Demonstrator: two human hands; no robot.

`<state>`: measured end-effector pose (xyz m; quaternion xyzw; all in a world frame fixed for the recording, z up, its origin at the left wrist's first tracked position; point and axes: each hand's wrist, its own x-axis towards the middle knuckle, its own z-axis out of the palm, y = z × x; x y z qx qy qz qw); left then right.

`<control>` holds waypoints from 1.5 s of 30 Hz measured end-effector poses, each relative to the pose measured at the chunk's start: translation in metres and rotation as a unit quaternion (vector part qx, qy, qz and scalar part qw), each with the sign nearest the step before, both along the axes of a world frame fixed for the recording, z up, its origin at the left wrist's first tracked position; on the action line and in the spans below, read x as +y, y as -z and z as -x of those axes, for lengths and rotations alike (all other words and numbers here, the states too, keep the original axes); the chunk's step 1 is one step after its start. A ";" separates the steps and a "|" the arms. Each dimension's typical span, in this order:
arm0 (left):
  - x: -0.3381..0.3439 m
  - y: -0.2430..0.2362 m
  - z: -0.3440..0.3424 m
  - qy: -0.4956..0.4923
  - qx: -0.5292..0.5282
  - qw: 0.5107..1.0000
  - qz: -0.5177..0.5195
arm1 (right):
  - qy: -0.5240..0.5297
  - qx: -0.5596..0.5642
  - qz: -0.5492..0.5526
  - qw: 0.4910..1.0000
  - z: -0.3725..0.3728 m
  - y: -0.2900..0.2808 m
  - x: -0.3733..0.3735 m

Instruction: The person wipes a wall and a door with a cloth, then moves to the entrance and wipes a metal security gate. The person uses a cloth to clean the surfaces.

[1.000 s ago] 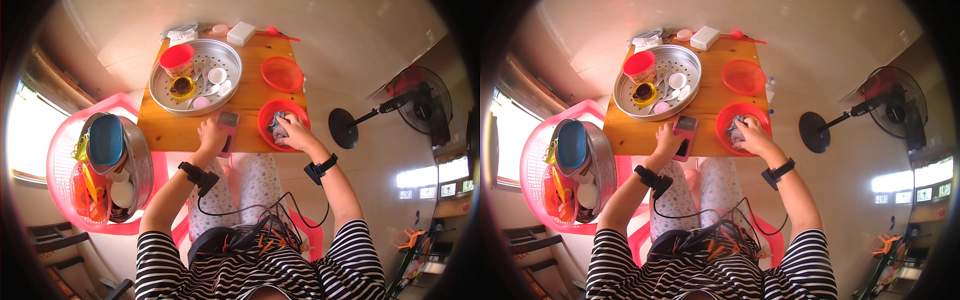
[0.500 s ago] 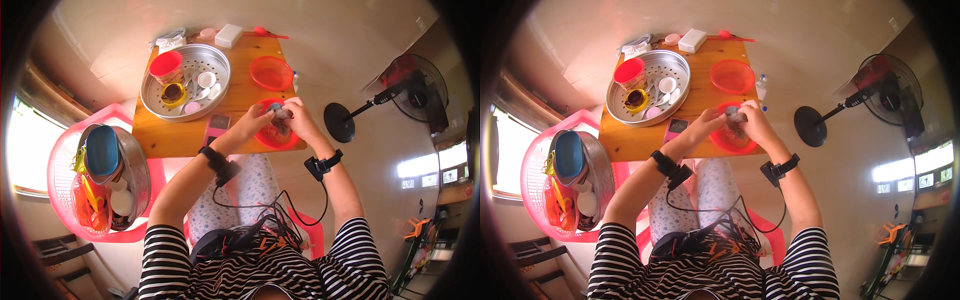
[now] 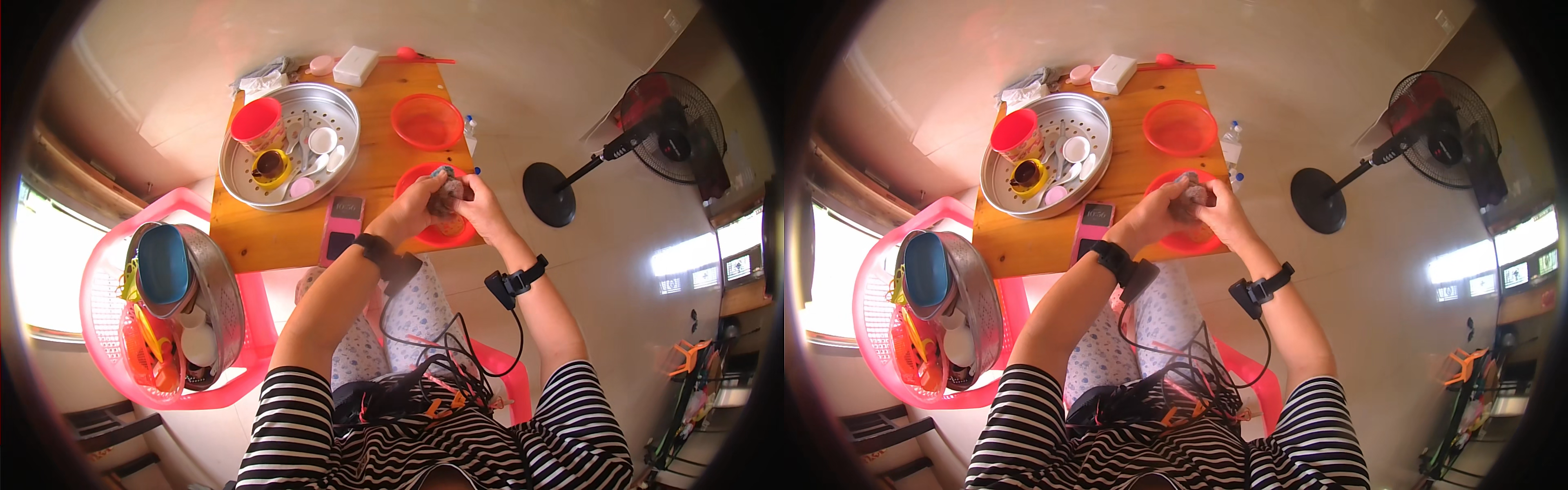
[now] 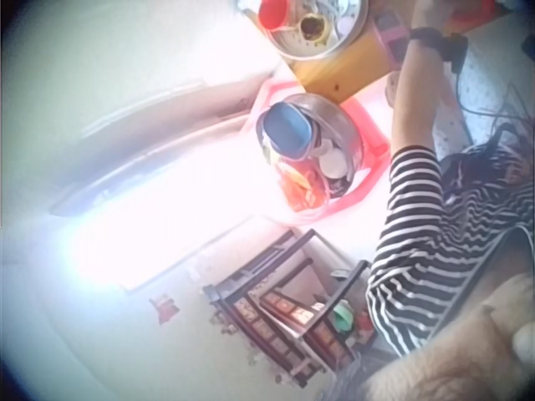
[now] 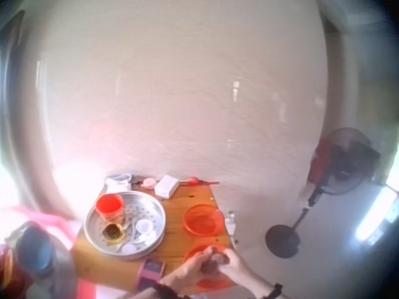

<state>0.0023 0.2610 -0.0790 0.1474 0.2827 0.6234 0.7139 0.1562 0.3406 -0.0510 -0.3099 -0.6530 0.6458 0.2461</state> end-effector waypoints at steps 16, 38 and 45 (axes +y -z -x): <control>-0.012 -0.034 -0.019 0.035 0.306 0.952 0.001 | -0.117 0.072 0.248 0.959 -0.018 0.028 0.017; -0.014 0.001 0.011 0.065 0.305 0.946 -0.084 | -0.079 0.103 0.229 0.965 -0.009 0.011 0.015; -0.024 -0.016 -0.003 0.066 0.188 0.980 -0.023 | -0.093 0.011 -0.074 0.993 0.007 0.007 0.003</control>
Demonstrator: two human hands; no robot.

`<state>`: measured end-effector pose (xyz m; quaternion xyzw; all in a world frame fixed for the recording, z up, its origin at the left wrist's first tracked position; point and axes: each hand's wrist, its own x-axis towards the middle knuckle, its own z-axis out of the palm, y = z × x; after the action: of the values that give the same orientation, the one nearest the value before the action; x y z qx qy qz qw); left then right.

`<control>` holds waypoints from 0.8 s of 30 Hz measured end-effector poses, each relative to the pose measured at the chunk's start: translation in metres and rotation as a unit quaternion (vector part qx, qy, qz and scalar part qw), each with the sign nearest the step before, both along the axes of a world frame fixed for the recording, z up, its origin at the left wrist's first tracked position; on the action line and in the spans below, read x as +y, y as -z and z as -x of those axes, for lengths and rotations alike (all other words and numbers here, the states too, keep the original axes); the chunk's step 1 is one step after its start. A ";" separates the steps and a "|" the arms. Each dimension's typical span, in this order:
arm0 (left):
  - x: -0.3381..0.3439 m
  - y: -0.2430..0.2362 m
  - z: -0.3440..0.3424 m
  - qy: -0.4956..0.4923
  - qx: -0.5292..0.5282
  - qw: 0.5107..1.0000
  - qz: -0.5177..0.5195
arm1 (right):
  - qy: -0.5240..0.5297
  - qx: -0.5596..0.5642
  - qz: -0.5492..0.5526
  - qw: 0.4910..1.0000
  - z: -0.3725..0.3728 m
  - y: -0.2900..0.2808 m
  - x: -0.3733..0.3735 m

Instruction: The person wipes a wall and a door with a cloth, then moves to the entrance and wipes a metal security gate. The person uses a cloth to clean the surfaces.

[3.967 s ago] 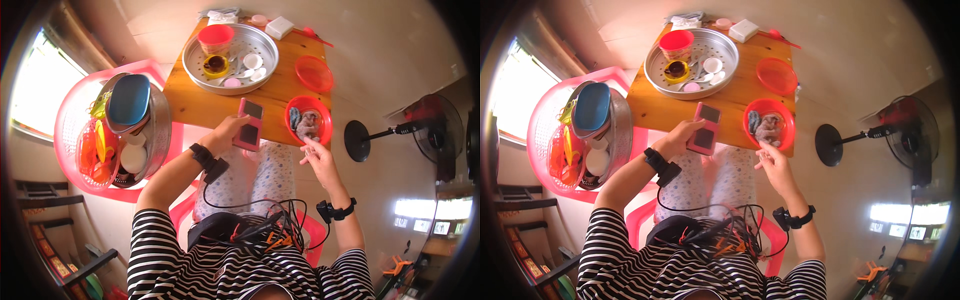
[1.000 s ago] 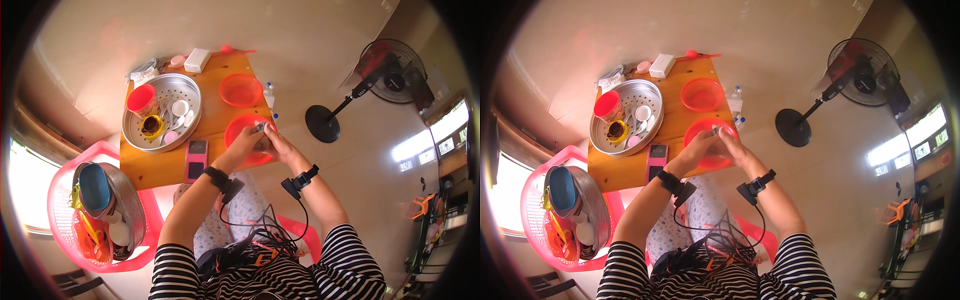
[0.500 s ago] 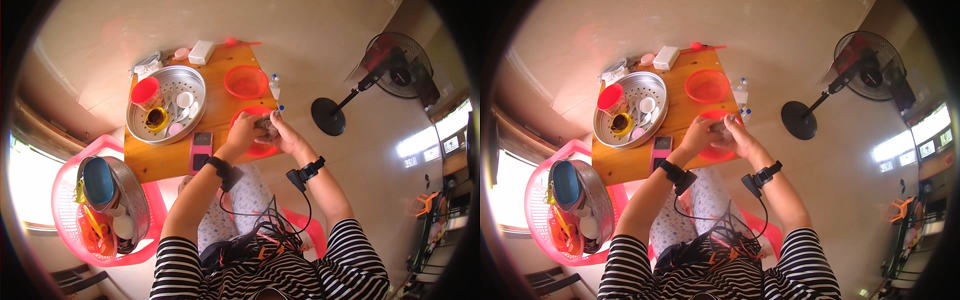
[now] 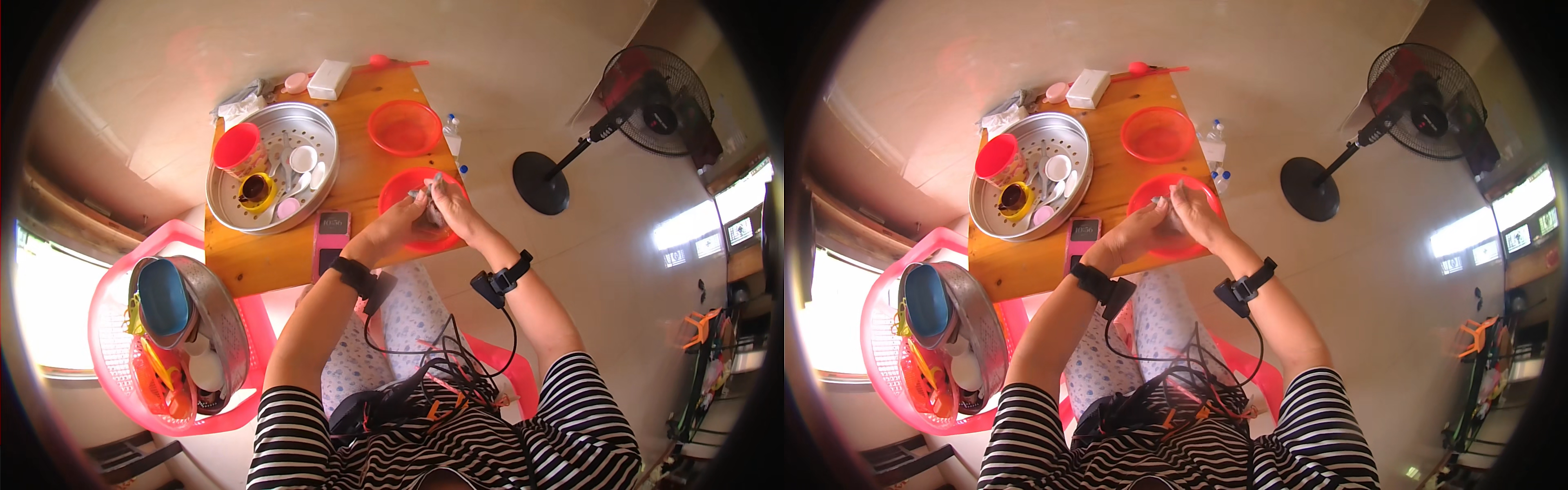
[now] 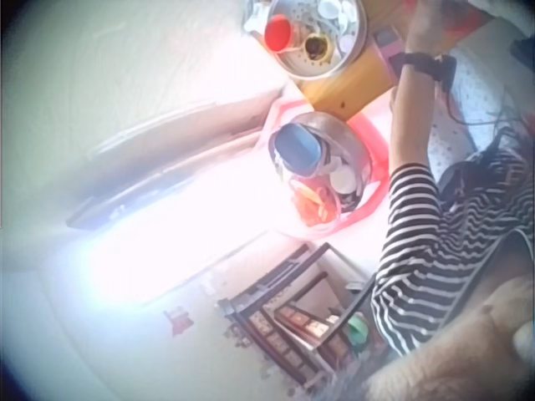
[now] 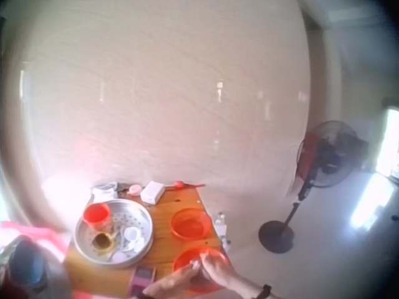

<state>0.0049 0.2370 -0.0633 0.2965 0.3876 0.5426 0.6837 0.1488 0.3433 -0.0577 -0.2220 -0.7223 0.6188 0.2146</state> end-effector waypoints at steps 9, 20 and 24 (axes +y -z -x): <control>0.010 -0.010 -0.009 -0.064 0.044 0.995 0.069 | 0.089 -0.122 -0.061 0.987 0.009 -0.002 -0.005; 0.034 0.039 -0.022 -0.148 0.212 0.964 0.068 | 0.174 -0.204 -0.045 0.962 0.021 0.014 -0.002; 0.030 0.033 -0.024 -0.167 0.325 0.929 0.059 | 0.176 -0.198 -0.040 0.963 0.021 0.014 0.000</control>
<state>0.0291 0.2671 -0.0959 0.3467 0.6642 0.4988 0.4357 0.1281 0.3436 -0.0713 -0.4553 -0.7239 0.4854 0.1817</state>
